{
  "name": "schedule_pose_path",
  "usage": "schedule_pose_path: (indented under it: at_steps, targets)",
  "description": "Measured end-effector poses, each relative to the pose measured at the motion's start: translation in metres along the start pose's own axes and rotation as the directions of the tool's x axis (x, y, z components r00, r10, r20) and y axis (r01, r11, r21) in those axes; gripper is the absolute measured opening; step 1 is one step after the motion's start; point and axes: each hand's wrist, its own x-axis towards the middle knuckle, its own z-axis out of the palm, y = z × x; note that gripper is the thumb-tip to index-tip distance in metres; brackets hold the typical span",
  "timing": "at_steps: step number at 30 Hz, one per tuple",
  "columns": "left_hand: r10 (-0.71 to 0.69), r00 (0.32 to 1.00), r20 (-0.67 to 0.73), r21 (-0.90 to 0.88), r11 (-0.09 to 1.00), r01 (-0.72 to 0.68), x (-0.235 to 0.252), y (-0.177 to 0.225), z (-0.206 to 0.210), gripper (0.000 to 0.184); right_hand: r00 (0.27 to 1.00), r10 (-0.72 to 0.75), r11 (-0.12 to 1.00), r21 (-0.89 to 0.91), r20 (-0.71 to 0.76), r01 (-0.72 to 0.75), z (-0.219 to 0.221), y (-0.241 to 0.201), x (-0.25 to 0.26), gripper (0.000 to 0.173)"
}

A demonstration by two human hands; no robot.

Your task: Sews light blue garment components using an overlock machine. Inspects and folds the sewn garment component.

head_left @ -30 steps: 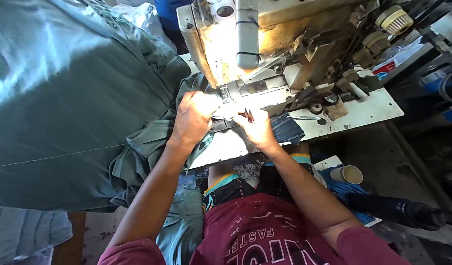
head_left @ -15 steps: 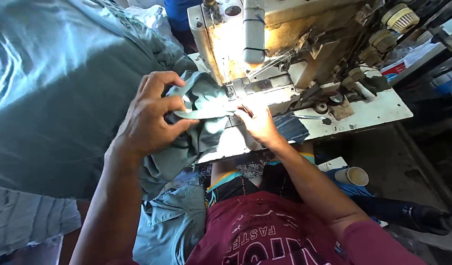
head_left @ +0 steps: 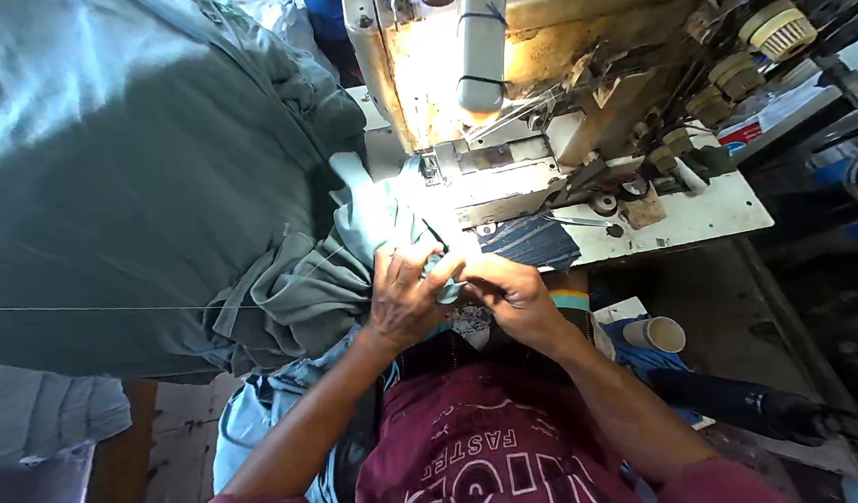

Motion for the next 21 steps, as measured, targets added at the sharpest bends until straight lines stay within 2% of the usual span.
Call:
schedule_pose_path:
  at_steps: [3, 5, 7, 10, 13, 21]
  targets:
    - [0.011, 0.999, -0.046, 0.064, 0.998, -0.008, -0.003, -0.015, 0.021, 0.041, 0.998, 0.026, 0.997, 0.072, -0.061, -0.021, 0.003, -0.002, -0.003, 0.010]
    - [0.030, 0.999, -0.011, 0.089, 0.996, -0.029, 0.002, -0.028, 0.016, 0.032, 0.996, 0.050, 0.995, 0.086, -0.071, -0.044, 0.003, -0.001, -0.004, 0.009]
    - [0.051, 0.993, 0.108, 0.088, 0.994, -0.060, 0.009, -0.035, -0.002, 0.025, 0.993, 0.084, 0.991, 0.114, -0.081, -0.074, 0.003, 0.001, -0.007, 0.009]
    - [0.068, 0.947, 0.314, 0.081, 0.992, -0.098, 0.019, -0.032, -0.031, 0.022, 0.990, 0.112, 0.984, 0.151, -0.084, -0.099, 0.003, 0.002, -0.010, 0.010]
    - [0.062, 0.912, 0.407, 0.096, 0.989, -0.111, 0.023, -0.028, -0.046, 0.020, 0.986, 0.134, 0.975, 0.189, -0.096, -0.114, 0.006, 0.001, -0.010, 0.009]
    - [0.081, 0.904, 0.420, 0.144, 0.977, -0.154, 0.047, -0.046, -0.045, 0.019, 0.951, 0.267, 0.952, 0.197, -0.154, -0.235, 0.010, 0.008, 0.014, 0.005]
